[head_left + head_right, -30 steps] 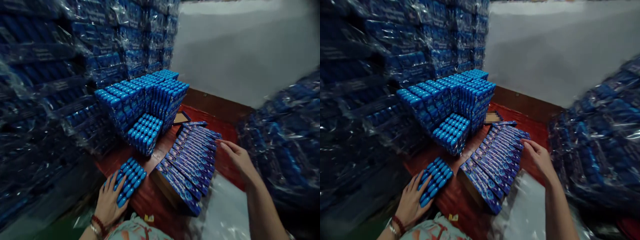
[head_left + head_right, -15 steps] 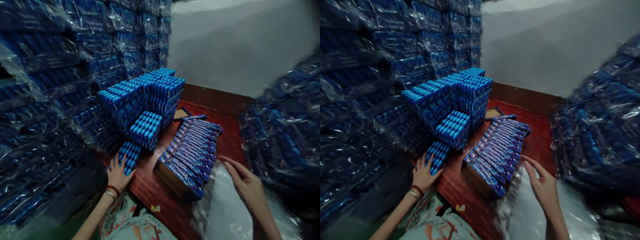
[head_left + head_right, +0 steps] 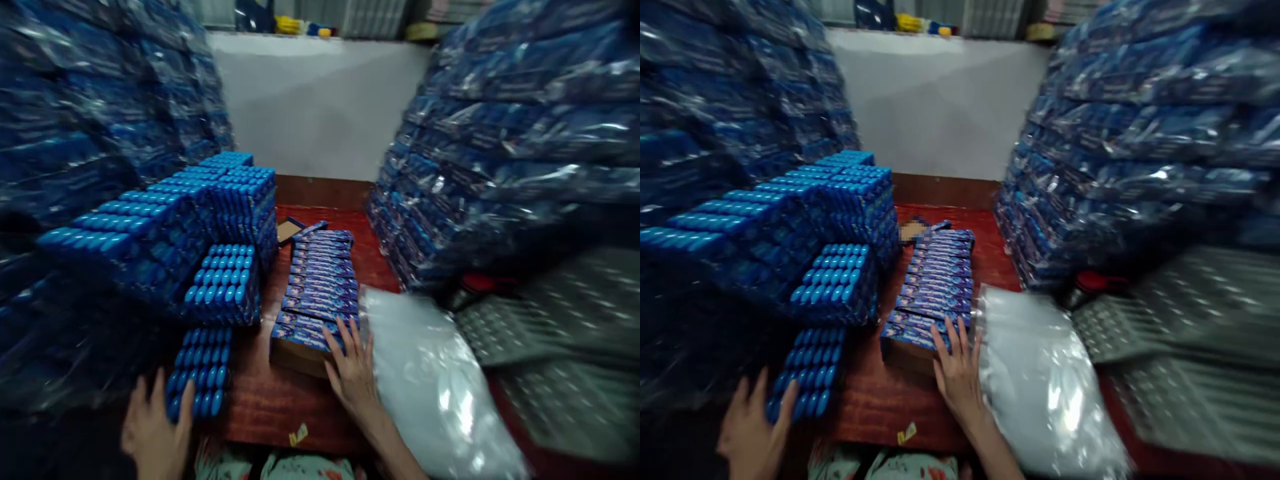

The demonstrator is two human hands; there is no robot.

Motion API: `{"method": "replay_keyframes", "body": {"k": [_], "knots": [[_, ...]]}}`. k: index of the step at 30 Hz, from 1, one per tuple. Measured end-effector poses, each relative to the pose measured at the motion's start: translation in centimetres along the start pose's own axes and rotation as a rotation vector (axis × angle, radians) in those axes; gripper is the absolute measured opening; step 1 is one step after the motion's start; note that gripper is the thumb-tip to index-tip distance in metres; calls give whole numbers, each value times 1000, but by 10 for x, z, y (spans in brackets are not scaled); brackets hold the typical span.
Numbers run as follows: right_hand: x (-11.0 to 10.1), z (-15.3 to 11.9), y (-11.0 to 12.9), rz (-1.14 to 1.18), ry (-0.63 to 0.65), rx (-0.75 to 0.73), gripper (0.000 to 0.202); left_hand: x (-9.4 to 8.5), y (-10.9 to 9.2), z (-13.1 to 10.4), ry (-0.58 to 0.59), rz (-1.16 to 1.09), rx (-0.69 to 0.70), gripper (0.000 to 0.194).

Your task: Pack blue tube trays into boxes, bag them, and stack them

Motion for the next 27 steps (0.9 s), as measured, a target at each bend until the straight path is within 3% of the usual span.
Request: {"method": "replay_keyframes", "body": {"k": [2,6,9,12,15,18,20,23,25,27], "knots": [[7,6,-8,-1,53,33,77,-11,-14,2,-58,-93,115,61],[22,33,-21,30,149,79,70,-7,-51,-10,34,-207,350,62],[32,57,-32,46,150,96,62,-1,-60,-15,46,-208,333,65],[37,79,-52,71,141,84,61,-4,-36,-4,-51,-214,108,70],[30,93,-60,95,117,64,59,2,15,14,-14,-227,-121,85],[14,81,-30,277,-8,37,46,22,66,29,285,-369,-327,91],[13,58,9,576,1,57,36,33,82,34,473,-504,-400,88],[43,16,74,1044,322,212,40,37,77,42,558,-659,-382,87],[71,-1,112,1217,530,342,50,38,67,46,566,-731,-367,87],[93,-5,139,1325,611,420,55,39,58,45,580,-739,-396,87]]}}
Point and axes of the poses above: each hand's wrist, its own z-axis towards the middle knuckle, its own x-axis out of the palm, y = z × x, the point moved 4 cm from there along z, towards the middle knuckle, and after that the axes turned 4 degrees about -z, right-handed, at the moved point
